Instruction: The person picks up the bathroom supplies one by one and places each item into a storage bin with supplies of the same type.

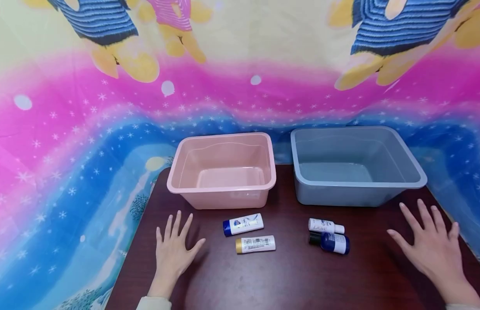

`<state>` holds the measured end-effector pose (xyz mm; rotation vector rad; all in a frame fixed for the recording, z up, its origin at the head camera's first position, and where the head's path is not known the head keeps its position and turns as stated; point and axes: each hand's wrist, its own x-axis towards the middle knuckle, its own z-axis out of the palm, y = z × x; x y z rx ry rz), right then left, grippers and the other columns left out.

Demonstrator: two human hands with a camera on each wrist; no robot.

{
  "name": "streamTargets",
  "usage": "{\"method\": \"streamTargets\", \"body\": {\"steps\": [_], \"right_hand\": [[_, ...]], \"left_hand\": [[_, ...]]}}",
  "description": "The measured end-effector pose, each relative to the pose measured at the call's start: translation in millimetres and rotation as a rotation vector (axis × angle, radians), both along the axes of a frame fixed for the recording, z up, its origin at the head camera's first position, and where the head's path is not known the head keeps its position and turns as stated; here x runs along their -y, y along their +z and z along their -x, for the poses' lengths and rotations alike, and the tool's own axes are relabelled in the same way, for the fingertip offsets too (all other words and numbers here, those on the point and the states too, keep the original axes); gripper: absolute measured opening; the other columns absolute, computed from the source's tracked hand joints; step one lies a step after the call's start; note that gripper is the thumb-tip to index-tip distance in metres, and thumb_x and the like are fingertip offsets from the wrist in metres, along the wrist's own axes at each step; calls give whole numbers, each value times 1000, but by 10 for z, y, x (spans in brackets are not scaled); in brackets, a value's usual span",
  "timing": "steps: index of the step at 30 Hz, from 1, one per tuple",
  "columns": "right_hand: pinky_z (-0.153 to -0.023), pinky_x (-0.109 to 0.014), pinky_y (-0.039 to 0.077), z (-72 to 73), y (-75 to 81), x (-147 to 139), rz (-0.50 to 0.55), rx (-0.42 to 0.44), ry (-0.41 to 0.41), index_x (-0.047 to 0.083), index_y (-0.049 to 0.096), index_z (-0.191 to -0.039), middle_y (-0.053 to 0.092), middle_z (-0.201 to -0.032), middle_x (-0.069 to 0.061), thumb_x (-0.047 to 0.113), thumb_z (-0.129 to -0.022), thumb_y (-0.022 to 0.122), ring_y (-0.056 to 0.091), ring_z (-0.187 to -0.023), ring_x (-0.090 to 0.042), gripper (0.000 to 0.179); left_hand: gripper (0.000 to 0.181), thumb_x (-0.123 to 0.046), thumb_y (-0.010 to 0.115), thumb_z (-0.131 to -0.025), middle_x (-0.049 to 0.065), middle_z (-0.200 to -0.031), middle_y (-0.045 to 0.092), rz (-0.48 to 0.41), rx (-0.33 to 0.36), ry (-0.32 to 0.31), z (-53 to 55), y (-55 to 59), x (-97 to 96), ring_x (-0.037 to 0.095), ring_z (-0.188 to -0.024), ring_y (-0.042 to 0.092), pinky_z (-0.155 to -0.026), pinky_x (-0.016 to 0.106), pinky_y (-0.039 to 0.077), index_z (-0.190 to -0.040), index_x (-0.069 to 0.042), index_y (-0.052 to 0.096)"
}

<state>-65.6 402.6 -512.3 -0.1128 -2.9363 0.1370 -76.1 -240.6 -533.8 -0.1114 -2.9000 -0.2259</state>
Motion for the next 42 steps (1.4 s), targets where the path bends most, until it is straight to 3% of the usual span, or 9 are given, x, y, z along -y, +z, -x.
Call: {"method": "streamTargets", "body": {"steps": [12, 19, 29, 35, 42], "right_hand": [[-109, -64, -17, 79, 154, -55, 43, -11, -30, 20, 4, -160, -10, -162, -20, 64, -89, 59, -18, -147, -38, 100], [-110, -67, -11, 115, 255, -104, 81, -74, -31, 19, 6, -160, -5, -163, -21, 65, -91, 54, -13, -148, -38, 95], [-114, -62, -6, 218, 432, -96, 137, -132, -27, 15, 9, -160, 0, -163, -22, 63, -97, 46, -6, -149, -38, 87], [-117, -59, -2, 293, 483, -80, 195, -173, -5, 15, 13, -160, 3, -164, -17, 56, -99, 46, 1, -150, -37, 80], [-116, -60, 7, 351, 507, -67, 269, -196, -44, 16, 15, -160, 5, -165, -10, 54, -100, 46, 8, -149, -40, 77]], "left_hand": [[85, -68, 61, -84, 11, -162, 23, -16, 10, 17, -32, 8, -23, 33, -150, 10, -114, 64, 3, -153, -25, 39], [85, -72, 55, -85, 10, -163, 20, 4, 37, 26, -35, -7, -25, 33, -150, 9, -115, 64, 3, -155, -27, 35], [83, -66, 63, -84, 12, -161, 27, -11, 2, 24, -91, -31, -29, 35, -148, 15, -114, 66, 6, -153, -25, 40], [83, -67, 60, -85, 11, -161, 26, -8, 10, 23, -113, -41, -20, 34, -149, 14, -114, 65, 7, -154, -27, 37], [83, -68, 58, -86, 10, -162, 24, -6, 36, 27, -103, -37, -25, 33, -149, 12, -114, 64, 6, -155, -29, 34]]}}
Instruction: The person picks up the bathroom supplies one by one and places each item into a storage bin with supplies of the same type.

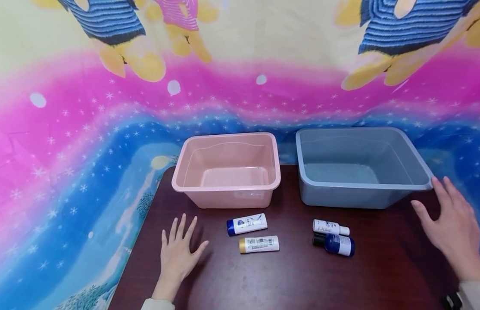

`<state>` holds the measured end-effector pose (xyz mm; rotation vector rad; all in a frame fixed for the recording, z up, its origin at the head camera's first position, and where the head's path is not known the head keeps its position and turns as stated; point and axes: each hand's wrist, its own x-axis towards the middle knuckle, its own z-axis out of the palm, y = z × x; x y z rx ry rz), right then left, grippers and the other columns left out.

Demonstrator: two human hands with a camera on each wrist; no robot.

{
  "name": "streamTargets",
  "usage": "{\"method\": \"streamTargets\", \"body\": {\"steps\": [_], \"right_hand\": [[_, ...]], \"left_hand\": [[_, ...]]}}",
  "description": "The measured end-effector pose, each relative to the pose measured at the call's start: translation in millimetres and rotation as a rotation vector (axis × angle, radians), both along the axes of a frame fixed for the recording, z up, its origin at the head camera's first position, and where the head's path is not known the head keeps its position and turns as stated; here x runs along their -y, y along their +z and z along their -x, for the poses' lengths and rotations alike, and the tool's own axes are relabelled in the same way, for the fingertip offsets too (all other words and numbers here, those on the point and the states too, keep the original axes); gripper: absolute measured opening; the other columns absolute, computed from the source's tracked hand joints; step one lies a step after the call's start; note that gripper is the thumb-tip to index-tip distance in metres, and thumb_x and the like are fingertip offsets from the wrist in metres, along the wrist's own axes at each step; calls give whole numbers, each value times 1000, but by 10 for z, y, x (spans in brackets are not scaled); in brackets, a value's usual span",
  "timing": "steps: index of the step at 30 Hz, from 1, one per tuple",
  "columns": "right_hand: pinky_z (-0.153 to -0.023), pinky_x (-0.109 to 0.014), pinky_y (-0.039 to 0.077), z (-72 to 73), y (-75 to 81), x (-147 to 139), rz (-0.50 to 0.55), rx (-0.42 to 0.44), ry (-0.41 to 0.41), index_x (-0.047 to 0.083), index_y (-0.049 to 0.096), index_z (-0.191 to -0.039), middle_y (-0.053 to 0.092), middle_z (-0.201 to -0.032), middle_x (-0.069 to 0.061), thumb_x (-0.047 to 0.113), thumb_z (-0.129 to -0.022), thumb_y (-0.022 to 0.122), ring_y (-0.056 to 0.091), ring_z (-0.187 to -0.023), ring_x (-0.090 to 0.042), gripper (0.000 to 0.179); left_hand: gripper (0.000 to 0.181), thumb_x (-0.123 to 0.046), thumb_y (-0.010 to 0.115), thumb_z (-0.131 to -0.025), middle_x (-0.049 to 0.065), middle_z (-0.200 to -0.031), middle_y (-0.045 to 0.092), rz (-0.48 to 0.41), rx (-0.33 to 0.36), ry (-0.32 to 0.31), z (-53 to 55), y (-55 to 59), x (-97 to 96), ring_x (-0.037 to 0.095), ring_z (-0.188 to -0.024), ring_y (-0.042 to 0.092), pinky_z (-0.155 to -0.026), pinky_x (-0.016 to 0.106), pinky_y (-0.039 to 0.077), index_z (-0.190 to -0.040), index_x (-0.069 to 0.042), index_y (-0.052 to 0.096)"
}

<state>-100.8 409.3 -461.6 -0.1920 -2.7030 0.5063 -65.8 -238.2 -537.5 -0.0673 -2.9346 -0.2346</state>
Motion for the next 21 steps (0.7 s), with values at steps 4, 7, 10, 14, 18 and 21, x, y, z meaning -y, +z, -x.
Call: {"method": "streamTargets", "body": {"steps": [4, 7, 10, 14, 18, 21], "right_hand": [[-113, -65, 12, 23, 18, 3, 42, -4, -22, 18, 16, -160, 7, -166, -8, 51, -101, 47, 12, -147, -42, 74], [-111, -67, 15, 58, 30, -4, 73, 1, -27, 18, 16, -160, 8, -166, -7, 49, -102, 47, 12, -147, -42, 73], [-109, -68, 16, 92, 47, -15, 107, 7, -26, 18, 15, -160, 8, -166, -7, 46, -102, 46, 12, -148, -41, 71], [-110, -68, 15, 127, 70, -7, 157, 7, -39, 18, 15, -160, 9, -165, -8, 44, -104, 44, 11, -148, -40, 68], [-113, -64, 14, 172, 88, 20, 211, -6, -65, 18, 18, -160, 12, -165, -9, 42, -104, 43, 12, -148, -39, 65], [-114, -63, 13, 205, 99, 31, 256, -6, -82, 19, 18, -160, 14, -164, -11, 42, -104, 45, 14, -148, -40, 65]], "left_hand": [[83, -65, 61, -86, 10, -162, 24, -3, 0, -1, 11, 7, -21, 34, -149, 14, -114, 65, 9, -155, -28, 34], [82, -64, 61, -86, 10, -162, 24, 3, 5, 0, 13, 3, -37, 34, -149, 15, -114, 65, 10, -155, -27, 35], [82, -66, 59, -87, 10, -162, 24, 10, 18, 2, 15, -9, -53, 34, -149, 14, -114, 65, 10, -155, -27, 36], [81, -67, 56, -88, 9, -162, 25, 7, 20, -2, 22, -18, -76, 33, -149, 13, -114, 64, 10, -155, -27, 35], [80, -67, 57, -88, 9, -161, 27, 8, -2, -8, 18, -15, -90, 33, -149, 15, -114, 64, 12, -154, -27, 37], [79, -65, 58, -87, 9, -160, 29, 7, -13, -11, 2, -12, -98, 33, -148, 17, -113, 64, 15, -154, -27, 38]]}}
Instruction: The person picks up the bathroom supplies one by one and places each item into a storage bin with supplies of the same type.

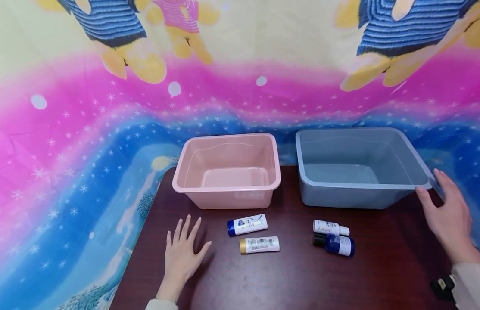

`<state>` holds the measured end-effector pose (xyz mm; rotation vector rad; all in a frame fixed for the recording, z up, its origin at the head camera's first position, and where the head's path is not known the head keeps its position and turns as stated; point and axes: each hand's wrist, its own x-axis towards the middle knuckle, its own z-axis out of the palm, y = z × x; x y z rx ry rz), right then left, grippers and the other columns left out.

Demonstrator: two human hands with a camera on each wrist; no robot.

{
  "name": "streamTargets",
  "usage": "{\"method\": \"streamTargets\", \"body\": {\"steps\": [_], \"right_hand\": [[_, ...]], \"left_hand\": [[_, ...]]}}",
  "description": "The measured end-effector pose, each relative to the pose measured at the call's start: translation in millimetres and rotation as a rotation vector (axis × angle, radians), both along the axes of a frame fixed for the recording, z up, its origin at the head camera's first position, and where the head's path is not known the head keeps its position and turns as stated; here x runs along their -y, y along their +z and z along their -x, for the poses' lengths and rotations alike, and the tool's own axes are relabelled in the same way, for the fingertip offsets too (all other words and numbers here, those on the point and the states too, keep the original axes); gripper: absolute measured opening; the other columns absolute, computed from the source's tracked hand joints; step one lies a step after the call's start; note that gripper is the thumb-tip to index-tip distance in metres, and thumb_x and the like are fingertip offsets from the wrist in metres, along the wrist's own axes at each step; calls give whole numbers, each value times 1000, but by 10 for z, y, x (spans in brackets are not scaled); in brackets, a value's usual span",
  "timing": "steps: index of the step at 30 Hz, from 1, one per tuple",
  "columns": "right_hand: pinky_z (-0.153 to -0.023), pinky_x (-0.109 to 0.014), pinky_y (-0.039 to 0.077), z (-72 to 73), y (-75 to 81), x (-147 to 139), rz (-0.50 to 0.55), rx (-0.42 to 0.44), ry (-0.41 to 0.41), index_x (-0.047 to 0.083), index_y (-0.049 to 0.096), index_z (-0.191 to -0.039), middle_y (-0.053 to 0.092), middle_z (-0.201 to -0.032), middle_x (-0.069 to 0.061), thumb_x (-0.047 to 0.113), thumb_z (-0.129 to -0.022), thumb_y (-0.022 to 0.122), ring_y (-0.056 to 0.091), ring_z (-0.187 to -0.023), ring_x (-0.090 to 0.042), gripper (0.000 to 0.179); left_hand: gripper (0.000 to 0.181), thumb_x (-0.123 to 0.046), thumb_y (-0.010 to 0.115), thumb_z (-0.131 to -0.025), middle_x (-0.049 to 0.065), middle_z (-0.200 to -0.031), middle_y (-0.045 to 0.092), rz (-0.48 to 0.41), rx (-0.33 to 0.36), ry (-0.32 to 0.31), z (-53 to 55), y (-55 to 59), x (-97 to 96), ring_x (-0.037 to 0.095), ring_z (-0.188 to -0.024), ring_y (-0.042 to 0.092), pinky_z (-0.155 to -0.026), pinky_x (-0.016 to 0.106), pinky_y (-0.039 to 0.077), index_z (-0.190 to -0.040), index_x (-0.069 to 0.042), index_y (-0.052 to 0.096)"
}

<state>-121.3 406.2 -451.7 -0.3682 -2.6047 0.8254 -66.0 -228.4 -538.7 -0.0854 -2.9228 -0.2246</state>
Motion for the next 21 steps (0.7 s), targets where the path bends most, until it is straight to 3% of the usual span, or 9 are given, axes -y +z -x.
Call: {"method": "streamTargets", "body": {"steps": [14, 21], "right_hand": [[-112, -58, 25, 156, -48, 15, 157, -22, -83, 26, 26, -158, 30, -158, -18, 34, -103, 53, 34, -137, -47, 62], [-117, -44, 24, 205, -34, 79, 298, 14, -145, 33, 24, -158, 26, -161, -7, 39, -103, 48, 30, -144, -32, 60]], "left_hand": [[78, -63, 61, -86, 8, -159, 32, 19, -35, -16, -17, -64, -6, 34, -145, 26, -110, 65, 23, -152, -27, 41], [73, -59, 61, -89, 8, -159, 33, -10, -21, -24, -34, -67, -35, 33, -145, 27, -110, 64, 25, -151, -26, 43]]}}
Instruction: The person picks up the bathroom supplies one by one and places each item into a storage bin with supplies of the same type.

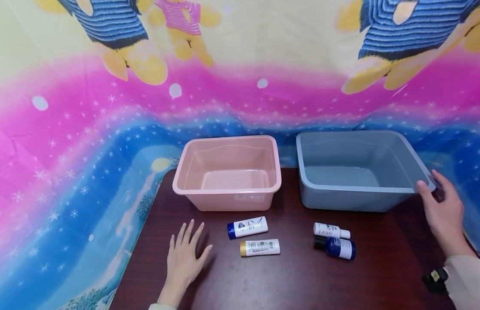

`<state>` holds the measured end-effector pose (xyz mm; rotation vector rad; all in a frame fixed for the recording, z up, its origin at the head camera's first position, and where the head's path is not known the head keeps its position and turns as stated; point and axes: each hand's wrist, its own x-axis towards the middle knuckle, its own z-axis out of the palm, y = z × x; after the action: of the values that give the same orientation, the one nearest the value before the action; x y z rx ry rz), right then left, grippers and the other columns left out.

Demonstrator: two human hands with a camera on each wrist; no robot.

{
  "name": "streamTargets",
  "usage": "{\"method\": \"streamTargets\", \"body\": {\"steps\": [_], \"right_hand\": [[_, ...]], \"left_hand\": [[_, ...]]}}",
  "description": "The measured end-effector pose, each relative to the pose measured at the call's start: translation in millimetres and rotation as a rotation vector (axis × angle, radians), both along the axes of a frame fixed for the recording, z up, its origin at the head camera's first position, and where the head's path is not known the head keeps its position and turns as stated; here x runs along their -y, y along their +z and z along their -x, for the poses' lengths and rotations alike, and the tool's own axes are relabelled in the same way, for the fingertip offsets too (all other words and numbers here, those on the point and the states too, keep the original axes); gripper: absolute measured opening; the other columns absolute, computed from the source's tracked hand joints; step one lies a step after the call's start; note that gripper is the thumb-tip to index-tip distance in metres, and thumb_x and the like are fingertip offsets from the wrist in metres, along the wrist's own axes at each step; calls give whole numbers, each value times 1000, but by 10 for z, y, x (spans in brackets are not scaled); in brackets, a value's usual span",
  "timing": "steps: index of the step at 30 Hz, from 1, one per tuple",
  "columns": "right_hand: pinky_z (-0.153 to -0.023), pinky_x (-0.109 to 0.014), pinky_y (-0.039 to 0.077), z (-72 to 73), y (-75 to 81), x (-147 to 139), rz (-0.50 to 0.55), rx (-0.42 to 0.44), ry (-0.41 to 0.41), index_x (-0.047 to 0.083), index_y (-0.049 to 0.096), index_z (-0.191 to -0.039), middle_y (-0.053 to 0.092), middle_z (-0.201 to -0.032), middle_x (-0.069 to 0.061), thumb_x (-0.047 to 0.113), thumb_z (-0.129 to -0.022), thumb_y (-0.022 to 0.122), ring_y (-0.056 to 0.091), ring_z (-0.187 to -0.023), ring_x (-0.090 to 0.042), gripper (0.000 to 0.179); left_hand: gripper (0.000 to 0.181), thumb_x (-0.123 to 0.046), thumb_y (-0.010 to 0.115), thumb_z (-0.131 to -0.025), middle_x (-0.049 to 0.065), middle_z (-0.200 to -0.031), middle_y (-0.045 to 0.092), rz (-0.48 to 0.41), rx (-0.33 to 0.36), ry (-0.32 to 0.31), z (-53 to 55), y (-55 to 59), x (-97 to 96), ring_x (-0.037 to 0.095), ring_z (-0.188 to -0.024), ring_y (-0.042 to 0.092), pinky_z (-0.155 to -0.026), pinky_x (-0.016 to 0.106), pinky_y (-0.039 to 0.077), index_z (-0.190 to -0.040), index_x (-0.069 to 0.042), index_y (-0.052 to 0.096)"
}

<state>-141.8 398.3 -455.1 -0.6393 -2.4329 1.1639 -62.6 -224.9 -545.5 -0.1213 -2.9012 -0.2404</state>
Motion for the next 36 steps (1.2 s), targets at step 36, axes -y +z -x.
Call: {"method": "streamTargets", "body": {"steps": [36], "right_hand": [[-72, -3, 45, 16, -153, -72, 561, -323, 126, 19, 47, -147, 50, -124, 12, 13, -99, 60, 53, -94, 5, 50]], "left_hand": [[66, -47, 70, -88, 5, -154, 41, -94, -32, -204, -18, 13, -356, 31, -140, 38, -106, 60, 35, -147, -24, 50]]}}
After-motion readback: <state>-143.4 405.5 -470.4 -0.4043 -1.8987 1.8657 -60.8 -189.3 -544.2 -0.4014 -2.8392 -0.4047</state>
